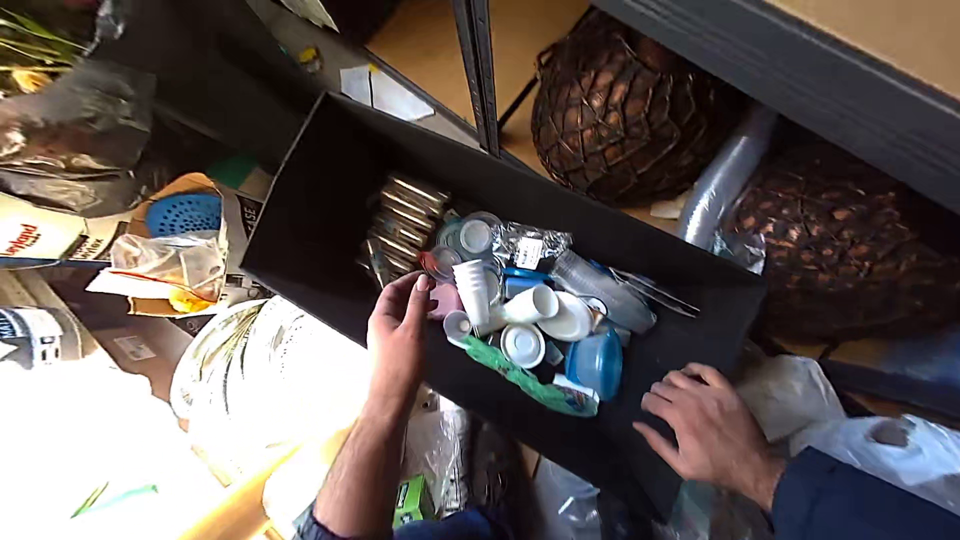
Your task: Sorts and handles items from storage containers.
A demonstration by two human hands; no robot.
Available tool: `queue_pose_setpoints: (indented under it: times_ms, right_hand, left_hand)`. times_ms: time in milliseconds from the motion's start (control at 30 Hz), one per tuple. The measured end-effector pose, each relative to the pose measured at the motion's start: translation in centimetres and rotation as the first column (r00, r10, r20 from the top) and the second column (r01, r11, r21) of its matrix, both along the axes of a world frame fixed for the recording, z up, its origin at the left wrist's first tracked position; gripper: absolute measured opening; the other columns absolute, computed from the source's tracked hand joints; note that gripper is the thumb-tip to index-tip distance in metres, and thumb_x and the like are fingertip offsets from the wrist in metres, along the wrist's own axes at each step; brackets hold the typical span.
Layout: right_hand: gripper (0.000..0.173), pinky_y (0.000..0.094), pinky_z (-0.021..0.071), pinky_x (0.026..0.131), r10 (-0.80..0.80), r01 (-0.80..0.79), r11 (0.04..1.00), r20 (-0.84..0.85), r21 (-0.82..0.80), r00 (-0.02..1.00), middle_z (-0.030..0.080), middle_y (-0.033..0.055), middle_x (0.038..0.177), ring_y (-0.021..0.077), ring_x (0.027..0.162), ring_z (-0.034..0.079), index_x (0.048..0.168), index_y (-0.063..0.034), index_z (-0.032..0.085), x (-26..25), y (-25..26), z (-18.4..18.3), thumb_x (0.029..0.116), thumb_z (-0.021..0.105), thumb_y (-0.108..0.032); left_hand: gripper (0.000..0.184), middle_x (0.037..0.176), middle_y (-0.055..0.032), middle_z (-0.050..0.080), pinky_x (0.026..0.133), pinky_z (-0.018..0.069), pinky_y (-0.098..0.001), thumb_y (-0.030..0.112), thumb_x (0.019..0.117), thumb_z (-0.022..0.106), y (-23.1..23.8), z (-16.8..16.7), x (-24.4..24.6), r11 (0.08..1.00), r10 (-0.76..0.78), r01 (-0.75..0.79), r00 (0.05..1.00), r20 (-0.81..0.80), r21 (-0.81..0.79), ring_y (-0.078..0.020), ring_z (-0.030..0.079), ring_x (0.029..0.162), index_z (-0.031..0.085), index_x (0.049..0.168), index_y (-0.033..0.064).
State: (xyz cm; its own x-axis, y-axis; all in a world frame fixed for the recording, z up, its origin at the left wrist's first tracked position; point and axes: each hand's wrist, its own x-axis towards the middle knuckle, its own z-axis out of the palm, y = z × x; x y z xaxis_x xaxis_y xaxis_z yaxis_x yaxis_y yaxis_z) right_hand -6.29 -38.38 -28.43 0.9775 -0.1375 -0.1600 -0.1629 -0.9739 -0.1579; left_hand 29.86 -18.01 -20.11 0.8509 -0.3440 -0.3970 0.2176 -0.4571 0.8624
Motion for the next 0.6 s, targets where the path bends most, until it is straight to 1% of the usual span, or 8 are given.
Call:
queue_pose_setpoints:
  times_ms: [67, 133, 233, 333, 367, 433, 500, 600]
  right_hand:
    - [0.05, 0.0579, 0.0475, 0.098, 0.01, -0.013, 0.999, -0.072, -0.04, 0.997, 0.071, 0.0, 0.079, 0.0243, 0.08, 0.07, 0.083, -0.0214, 0.073, 0.5, 0.1, 0.2, 0.0863, 0.047, -0.064]
    - [0.052, 0.059, 0.0461, 0.099, 0.009, -0.017, 0.998, -0.124, -0.064, 0.992, 0.072, -0.0004, 0.081, 0.0245, 0.081, 0.07, 0.089, -0.0237, 0.076, 0.4, 0.1, 0.1, 0.0855, 0.048, -0.068]
    - [0.052, 0.0579, 0.045, 0.1, 0.019, -0.028, 0.999, -0.199, -0.04, 0.98, 0.075, 0.0005, 0.087, 0.0251, 0.085, 0.071, 0.102, -0.0256, 0.077, 0.6, -0.1, 0.8, 0.0841, 0.058, -0.07]
    - [0.057, 0.0579, 0.0489, 0.09, 0.013, -0.011, 1.0, -0.331, 0.007, 0.944, 0.076, 0.0047, 0.101, 0.029, 0.09, 0.072, 0.122, -0.025, 0.073, 1.9, -0.2, 1.5, 0.0786, 0.073, -0.063]
    - [0.062, 0.0574, 0.0504, 0.085, 0.007, 0.003, 1.0, -0.382, 0.025, 0.924, 0.076, 0.0063, 0.105, 0.0306, 0.092, 0.071, 0.127, -0.0244, 0.071, 2.2, -0.3, 1.6, 0.0784, 0.074, -0.063]
    - [0.068, 0.0569, 0.0528, 0.079, -0.034, 0.071, 0.995, -0.426, 0.07, 0.904, 0.075, 0.0091, 0.11, 0.0335, 0.095, 0.071, 0.134, -0.0227, 0.067, 2.7, -0.5, 1.6, 0.0821, 0.071, -0.067]
    - [0.072, 0.0594, 0.0569, 0.073, -0.171, 0.206, 0.974, -0.29, 0.096, 0.942, 0.076, 0.0094, 0.107, 0.0341, 0.093, 0.074, 0.134, -0.0206, 0.066, 3.4, -0.6, 0.6, 0.0872, 0.06, -0.074]
    - [0.071, 0.0544, 0.0581, 0.065, -0.312, 0.313, 0.948, -0.035, 0.054, 0.95, 0.076, 0.0028, 0.1, 0.0277, 0.084, 0.074, 0.127, -0.0215, 0.07, 3.8, -0.5, -1.2, 0.0876, 0.052, -0.077]
  left_hand:
    - [0.043, 0.123, -0.0041, 0.071, 0.093, 0.0578, -0.0453, 0.042, 0.1049, 0.056, -0.6, -1.4, 3.1, 0.969, -0.202, 0.194, 0.978, 0.043, 0.152, -0.0185, 0.071, 0.105, 0.059, 0.137, 0.0134]
    - [0.053, 0.131, -0.0018, 0.069, 0.096, 0.055, -0.0548, 0.05, 0.101, 0.059, -2.2, -3.8, 5.9, 0.857, -0.413, 0.346, 0.904, 0.108, 0.382, -0.0223, 0.069, 0.112, 0.055, 0.143, 0.0191]
    - [0.075, 0.145, -0.0176, 0.055, 0.095, 0.0489, -0.0692, 0.047, 0.0901, 0.074, -5.7, -9.2, 8.1, 0.573, -0.657, 0.474, 0.753, 0.03, 0.668, -0.0425, 0.062, 0.12, 0.045, 0.152, 0.0164]
    - [0.094, 0.152, -0.0234, 0.046, 0.091, 0.0503, -0.0709, 0.052, 0.0765, 0.085, -7.3, -15.2, 8.0, 0.251, -0.802, 0.549, 0.579, -0.147, 0.797, -0.0484, 0.058, 0.123, 0.045, 0.152, 0.0128]
    - [0.09, 0.15, -0.0231, 0.049, 0.093, 0.0495, -0.0698, 0.057, 0.0774, 0.082, -7.3, -16.6, 7.4, 0.152, -0.825, 0.581, 0.52, -0.221, 0.8, -0.0468, 0.057, 0.125, 0.05, 0.148, 0.0108]
    - [0.076, 0.128, -0.0226, 0.065, 0.095, 0.0471, -0.0704, 0.063, 0.08, 0.078, -7.4, -18.0, 6.2, 0.036, -0.838, 0.665, 0.426, -0.34, 0.746, -0.0436, 0.061, 0.121, 0.065, 0.128, 0.0061]
    - [0.071, 0.112, -0.0194, 0.071, 0.092, 0.0489, -0.0694, 0.068, 0.0767, 0.077, -7.9, -17.6, 5.9, -0.098, -0.859, 0.683, 0.309, -0.408, 0.724, -0.0405, 0.065, 0.112, 0.072, 0.113, 0.0068]
    - [0.07, 0.108, -0.0213, 0.071, 0.091, 0.0507, -0.0654, 0.064, 0.0784, 0.079, -8.0, -15.5, 4.7, -0.155, -0.837, 0.766, 0.233, -0.494, 0.624, -0.0392, 0.067, 0.104, 0.072, 0.112, 0.0029]
